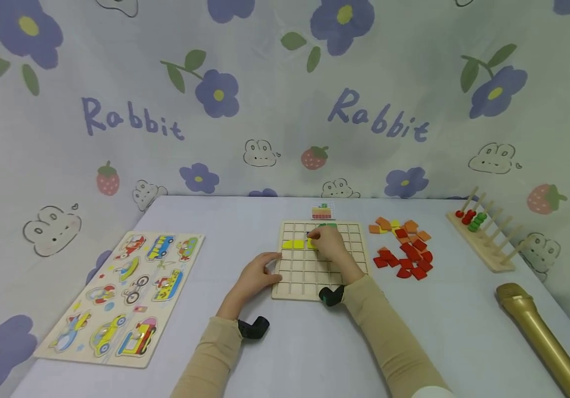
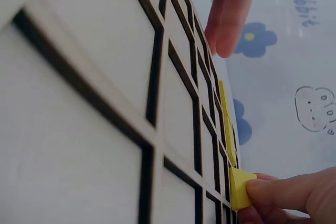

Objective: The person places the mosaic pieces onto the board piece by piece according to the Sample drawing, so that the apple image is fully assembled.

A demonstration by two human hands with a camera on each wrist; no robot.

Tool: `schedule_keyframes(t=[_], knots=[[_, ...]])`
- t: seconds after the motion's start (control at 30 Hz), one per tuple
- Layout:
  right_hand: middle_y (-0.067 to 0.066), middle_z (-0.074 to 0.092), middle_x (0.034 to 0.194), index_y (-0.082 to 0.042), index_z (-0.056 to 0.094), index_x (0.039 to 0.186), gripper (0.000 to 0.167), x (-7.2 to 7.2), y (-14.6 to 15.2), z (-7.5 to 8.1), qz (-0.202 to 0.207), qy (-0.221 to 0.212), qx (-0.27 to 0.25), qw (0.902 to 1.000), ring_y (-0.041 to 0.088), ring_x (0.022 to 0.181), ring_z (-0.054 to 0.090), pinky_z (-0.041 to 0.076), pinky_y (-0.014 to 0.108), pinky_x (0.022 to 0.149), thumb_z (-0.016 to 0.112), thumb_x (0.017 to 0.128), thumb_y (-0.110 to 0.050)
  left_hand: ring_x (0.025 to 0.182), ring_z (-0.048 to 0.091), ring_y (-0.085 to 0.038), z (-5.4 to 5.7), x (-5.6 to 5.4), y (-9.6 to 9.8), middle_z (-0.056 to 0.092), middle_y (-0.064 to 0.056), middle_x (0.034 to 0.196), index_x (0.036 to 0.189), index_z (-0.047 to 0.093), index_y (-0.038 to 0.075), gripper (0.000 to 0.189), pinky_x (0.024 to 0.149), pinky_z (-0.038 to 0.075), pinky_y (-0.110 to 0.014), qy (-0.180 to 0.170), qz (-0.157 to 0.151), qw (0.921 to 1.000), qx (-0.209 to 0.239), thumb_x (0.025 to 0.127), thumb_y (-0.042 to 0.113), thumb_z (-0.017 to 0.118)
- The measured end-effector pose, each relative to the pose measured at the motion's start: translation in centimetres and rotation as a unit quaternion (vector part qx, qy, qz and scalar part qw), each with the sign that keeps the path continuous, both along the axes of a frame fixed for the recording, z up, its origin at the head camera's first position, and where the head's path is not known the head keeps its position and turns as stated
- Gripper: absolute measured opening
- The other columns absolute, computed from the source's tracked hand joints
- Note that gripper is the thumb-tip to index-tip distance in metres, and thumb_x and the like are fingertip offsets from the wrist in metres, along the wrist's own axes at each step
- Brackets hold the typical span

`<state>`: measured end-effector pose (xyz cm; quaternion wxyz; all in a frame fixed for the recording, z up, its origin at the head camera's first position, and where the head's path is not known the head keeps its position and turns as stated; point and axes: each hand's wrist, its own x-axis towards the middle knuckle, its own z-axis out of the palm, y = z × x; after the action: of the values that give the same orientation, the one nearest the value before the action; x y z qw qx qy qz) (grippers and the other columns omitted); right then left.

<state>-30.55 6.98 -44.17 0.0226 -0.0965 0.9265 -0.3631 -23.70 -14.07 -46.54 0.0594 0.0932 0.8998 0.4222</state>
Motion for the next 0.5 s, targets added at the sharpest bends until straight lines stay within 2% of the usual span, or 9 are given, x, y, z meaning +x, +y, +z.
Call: schedule_keyframes(t=[0.27,0.5], knots=[[0.006,0.064,0.086,-0.006,0.070,0.094,0.012,-0.06,-0.68,-0.22,-0.013,0.039,0.043,0.9982,0.019,0.078,0.056,0.046,0.032,0.070,0.063,0.084,-0.004,0.063,0.046,-0.013,-0.03,0.01,0.09,0.046,-0.009,0.135,0.130,0.054,0.010,0.054,0.056,0.041,-0.027,0.000,0.002,1.0000,0.000,0.079,0.013,0.071],[0.007,0.065,0.084,-0.006,0.069,0.097,0.014,0.07,-0.97,-0.09,-0.012,0.049,0.057,0.9971,0.020,0.076,0.059,0.047,0.032,0.066,0.066,0.083,-0.006,0.062,0.046,-0.012,-0.13,0.03,0.03,0.046,-0.011,0.136,0.130,0.053,0.009,0.054,0.056,0.041,-0.026,0.001,0.003,1.0000,-0.001,0.079,0.013,0.071]])
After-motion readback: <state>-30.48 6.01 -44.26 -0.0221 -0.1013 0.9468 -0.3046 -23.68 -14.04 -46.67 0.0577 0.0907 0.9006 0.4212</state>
